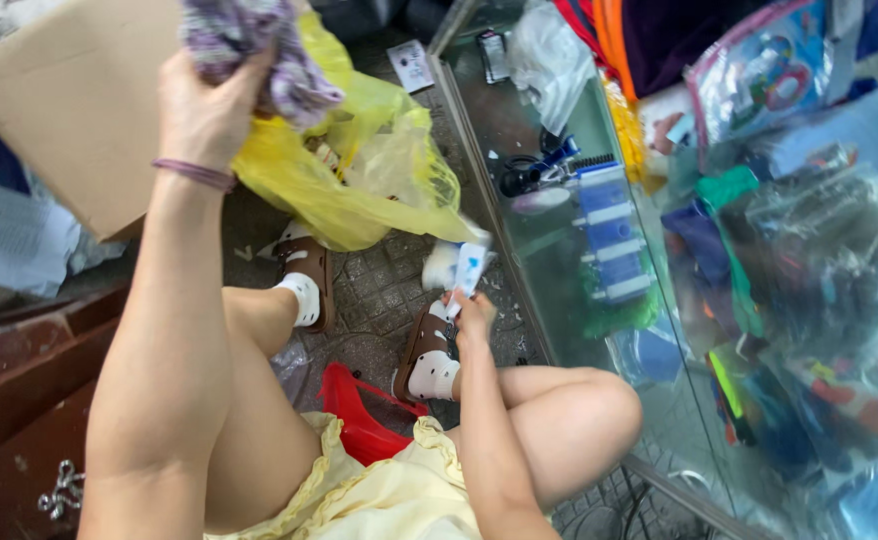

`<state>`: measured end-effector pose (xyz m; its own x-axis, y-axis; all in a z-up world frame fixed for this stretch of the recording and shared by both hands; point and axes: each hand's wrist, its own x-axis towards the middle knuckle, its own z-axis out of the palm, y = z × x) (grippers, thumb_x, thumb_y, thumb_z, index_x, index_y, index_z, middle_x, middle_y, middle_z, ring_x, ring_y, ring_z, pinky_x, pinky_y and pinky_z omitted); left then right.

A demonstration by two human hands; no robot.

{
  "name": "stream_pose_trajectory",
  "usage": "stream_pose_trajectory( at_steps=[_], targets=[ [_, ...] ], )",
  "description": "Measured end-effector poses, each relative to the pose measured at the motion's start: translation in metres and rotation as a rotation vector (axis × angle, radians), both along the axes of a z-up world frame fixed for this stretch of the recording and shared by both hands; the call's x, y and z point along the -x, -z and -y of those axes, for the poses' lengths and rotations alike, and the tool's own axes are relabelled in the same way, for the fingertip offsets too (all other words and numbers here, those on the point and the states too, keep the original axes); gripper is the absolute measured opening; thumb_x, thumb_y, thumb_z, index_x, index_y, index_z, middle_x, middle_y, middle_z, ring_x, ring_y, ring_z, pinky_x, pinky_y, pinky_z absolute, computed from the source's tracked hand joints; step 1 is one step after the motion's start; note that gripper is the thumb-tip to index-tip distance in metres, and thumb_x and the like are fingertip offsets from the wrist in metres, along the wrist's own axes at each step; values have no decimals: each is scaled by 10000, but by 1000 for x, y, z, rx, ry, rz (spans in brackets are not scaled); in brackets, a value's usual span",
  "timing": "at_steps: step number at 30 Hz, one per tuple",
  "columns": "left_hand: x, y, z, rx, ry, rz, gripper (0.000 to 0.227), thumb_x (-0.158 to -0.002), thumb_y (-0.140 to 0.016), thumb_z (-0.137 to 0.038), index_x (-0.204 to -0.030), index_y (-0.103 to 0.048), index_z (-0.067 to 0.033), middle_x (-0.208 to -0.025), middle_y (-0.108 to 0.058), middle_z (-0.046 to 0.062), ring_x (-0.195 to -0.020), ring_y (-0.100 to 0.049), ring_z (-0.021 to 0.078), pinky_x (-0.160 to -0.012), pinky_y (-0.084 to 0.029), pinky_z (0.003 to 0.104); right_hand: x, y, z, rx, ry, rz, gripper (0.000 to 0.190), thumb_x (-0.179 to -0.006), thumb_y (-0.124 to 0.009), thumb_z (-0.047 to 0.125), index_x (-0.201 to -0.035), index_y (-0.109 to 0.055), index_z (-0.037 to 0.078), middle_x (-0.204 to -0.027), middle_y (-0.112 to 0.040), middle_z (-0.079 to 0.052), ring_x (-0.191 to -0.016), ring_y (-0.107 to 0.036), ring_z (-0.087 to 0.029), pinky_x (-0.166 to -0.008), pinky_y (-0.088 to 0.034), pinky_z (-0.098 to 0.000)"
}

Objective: The person sorts various items from cardboard boxes and plastic bags by hand, including a cloth, packaged accessories, a paper, and a pair of glasses, while sitting near a glass display cabinet.

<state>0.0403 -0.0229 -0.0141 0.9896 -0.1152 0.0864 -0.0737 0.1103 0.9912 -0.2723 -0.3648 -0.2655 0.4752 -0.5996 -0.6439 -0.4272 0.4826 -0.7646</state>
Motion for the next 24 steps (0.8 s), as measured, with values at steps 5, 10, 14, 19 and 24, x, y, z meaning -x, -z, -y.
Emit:
stream_pose_trajectory(
  at_steps=[5,10,14,19,24],
  targets=[
    [7,-9,-3,-11,-159,-131,267,-1023,-807,-233,-1112,-736,8,-992,-771,42,-794,-722,100,-709,-599,260,25,38,-2,-56,129,60,139,-931,-659,19,-1050,-670,-52,-856,-728,-152,-734,-713,-236,-655,-579,-360],
    [8,-13,14,-59,-125,-3,251,-1053,-806,-206,-1169,-738,7,-1084,-780,38,-920,-730,86,-826,-610,242,-45,38,16,-21,133,244,170,-965,-648,48,-1118,-640,-26,-929,-719,-115,-768,-701,-219,-719,-576,-341],
    [19,-20,34,-163,-112,8,270,-1040,-799,-210,-1155,-732,25,-1071,-771,60,-927,-696,92,-822,-577,251,-130,50,39,3,117,369,165,-983,-653,44,-1136,-649,-18,-943,-710,-85,-796,-690,-187,-719,-553,-321],
    [16,-26,70,-112,-6,-112,332,-973,-783,-262,-1122,-711,26,-1027,-777,58,-868,-719,86,-768,-605,257,-253,58,101,-34,48,473,138,-973,-600,-1,-1109,-626,-2,-858,-684,-108,-733,-667,-204,-655,-541,-332],
    [9,-34,81,-219,5,-201,329,-957,-778,-271,-1078,-717,28,-936,-779,58,-779,-715,98,-682,-590,266,-341,1,166,-179,218,669,259,-928,-613,-26,-1171,-597,62,-983,-697,-67,-842,-676,-186,-746,-575,-335]
  ],
)
